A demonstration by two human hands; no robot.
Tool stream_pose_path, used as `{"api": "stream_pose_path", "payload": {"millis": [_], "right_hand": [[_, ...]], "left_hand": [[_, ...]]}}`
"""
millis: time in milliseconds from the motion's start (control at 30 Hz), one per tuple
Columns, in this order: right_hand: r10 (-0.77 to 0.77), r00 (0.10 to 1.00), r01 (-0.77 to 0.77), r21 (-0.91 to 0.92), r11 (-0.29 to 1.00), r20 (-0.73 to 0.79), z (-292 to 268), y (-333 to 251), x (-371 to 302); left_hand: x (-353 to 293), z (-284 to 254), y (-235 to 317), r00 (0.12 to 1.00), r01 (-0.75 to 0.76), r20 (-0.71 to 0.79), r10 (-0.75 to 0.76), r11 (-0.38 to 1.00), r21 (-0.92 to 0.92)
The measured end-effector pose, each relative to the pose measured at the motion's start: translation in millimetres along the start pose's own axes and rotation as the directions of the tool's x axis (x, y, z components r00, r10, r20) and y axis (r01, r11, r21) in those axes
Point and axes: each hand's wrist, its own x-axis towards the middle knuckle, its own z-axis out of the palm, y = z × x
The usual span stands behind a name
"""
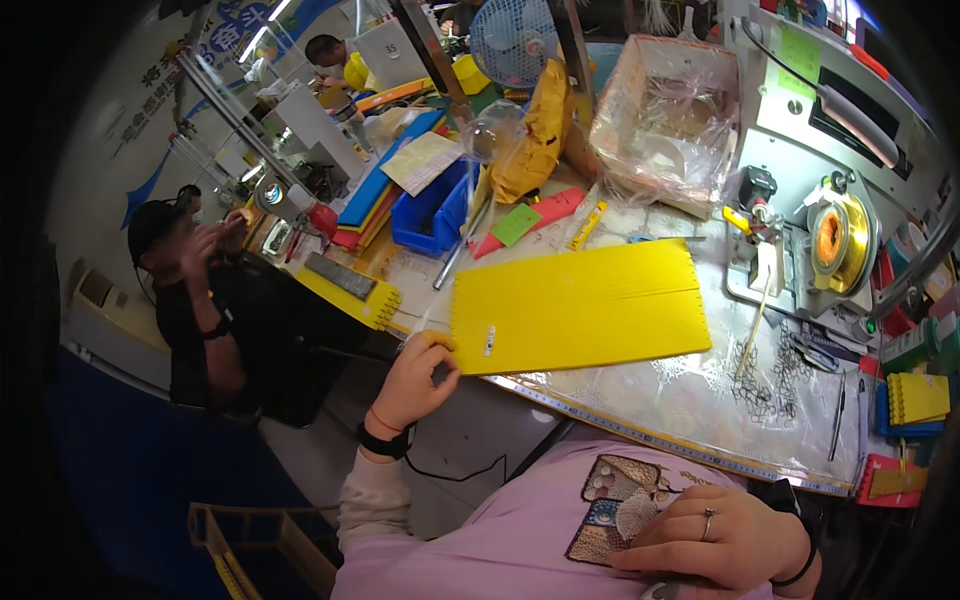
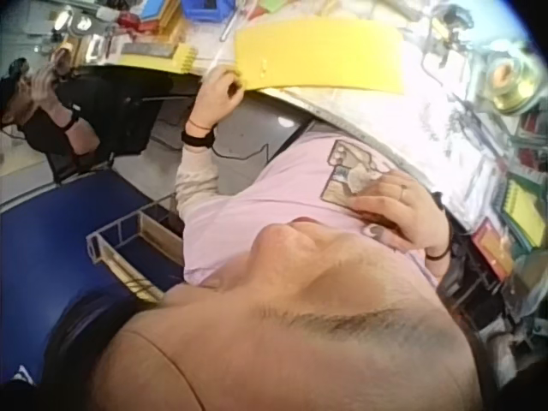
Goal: Assembling small metal components using a fixture and tweezers on a production line.
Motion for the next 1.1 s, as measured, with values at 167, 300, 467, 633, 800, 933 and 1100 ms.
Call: {"api": "stream_pose_path", "payload": {"millis": [167,300,467,633,800,933,1100], "right_hand": [[-0.009,1.0,0.009,0.018,1.0,-0.005,1,1,4],[0.101,0.972,-0.107,-0.014,0.994,-0.214,0,8,-2],[0.387,0.783,-0.269,0.295,0.917,-0.487,1,35,0],[0.547,0.776,-0.12,0.778,0.617,-0.314,15,57,1],[0.578,0.728,-0.066,0.802,0.593,-0.368,19,56,-21],[0.577,0.637,0.075,0.786,0.613,-0.511,22,54,-28],[-0.022,0.639,-0.405,-0.361,0.84,-0.769,4,57,-25]], "left_hand": [[-4,-2,2,0.998,-0.007,0.059,-0.001,0.992,0.127],[8,1,8,0.999,0.027,-0.022,-0.025,0.992,0.126],[50,16,97,0.955,-0.297,-0.126,0.27,0.828,-0.476],[85,62,162,0.869,-0.459,-0.212,0.447,0.569,-0.683],[99,80,194,0.827,-0.505,-0.269,0.494,0.441,-0.742],[106,80,208,0.828,-0.515,-0.276,0.488,0.466,-0.72],[112,90,194,0.931,-0.324,-0.126,0.343,0.617,-0.717]]}}
